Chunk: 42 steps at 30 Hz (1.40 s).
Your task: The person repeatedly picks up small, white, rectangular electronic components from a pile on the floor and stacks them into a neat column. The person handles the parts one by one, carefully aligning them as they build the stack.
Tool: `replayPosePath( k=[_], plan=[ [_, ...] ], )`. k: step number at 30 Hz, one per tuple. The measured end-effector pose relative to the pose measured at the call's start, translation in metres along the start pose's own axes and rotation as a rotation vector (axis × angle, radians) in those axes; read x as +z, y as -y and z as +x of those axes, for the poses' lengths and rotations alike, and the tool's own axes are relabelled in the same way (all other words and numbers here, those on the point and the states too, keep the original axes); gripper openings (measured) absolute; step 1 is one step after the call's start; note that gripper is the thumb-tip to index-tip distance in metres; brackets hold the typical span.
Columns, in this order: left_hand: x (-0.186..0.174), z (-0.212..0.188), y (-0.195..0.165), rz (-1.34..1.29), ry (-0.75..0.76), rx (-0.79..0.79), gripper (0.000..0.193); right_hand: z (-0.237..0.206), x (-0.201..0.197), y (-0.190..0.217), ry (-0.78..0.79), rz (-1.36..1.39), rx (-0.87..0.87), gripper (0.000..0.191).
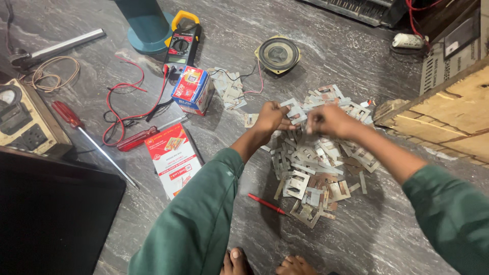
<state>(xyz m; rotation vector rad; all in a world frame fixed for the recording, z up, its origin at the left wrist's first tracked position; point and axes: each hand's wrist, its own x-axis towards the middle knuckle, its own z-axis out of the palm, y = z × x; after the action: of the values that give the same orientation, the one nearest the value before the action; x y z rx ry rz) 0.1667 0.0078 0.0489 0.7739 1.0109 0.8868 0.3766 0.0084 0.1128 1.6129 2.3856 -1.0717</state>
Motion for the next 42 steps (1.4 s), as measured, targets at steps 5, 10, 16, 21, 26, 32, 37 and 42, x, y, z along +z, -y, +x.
replayPosePath(
  k=[5,10,16,21,26,32,37,42],
  plan=[
    [0.003,0.005,0.009,0.011,-0.052,0.054,0.025,0.014,-0.03,-0.021,-0.101,0.613,0.275,0.012],
    [0.005,0.015,0.013,0.231,-0.313,0.149,0.022,0.012,-0.028,-0.04,-0.229,0.826,0.313,0.021],
    [0.009,0.016,0.019,0.399,-0.356,0.037,0.023,0.017,-0.023,-0.042,-0.232,1.137,0.366,0.022],
    [0.025,0.014,0.011,-0.105,-0.127,-0.049,0.036,0.022,-0.013,-0.019,-0.206,1.027,0.278,0.017],
    [0.022,0.016,0.012,0.049,-0.112,0.103,0.029,0.018,-0.013,-0.002,-0.329,0.729,0.226,0.018],
    [0.004,0.017,0.021,0.074,-0.262,0.127,0.023,0.005,-0.009,0.014,-0.095,0.355,0.298,0.017],
    [-0.009,0.013,0.018,0.055,-0.365,0.151,0.021,-0.023,0.013,0.028,0.093,-0.257,-0.253,0.034],
    [-0.013,0.0,0.014,0.098,-0.391,0.142,0.026,-0.027,0.015,0.04,0.124,-0.484,-0.256,0.028]
  ],
)
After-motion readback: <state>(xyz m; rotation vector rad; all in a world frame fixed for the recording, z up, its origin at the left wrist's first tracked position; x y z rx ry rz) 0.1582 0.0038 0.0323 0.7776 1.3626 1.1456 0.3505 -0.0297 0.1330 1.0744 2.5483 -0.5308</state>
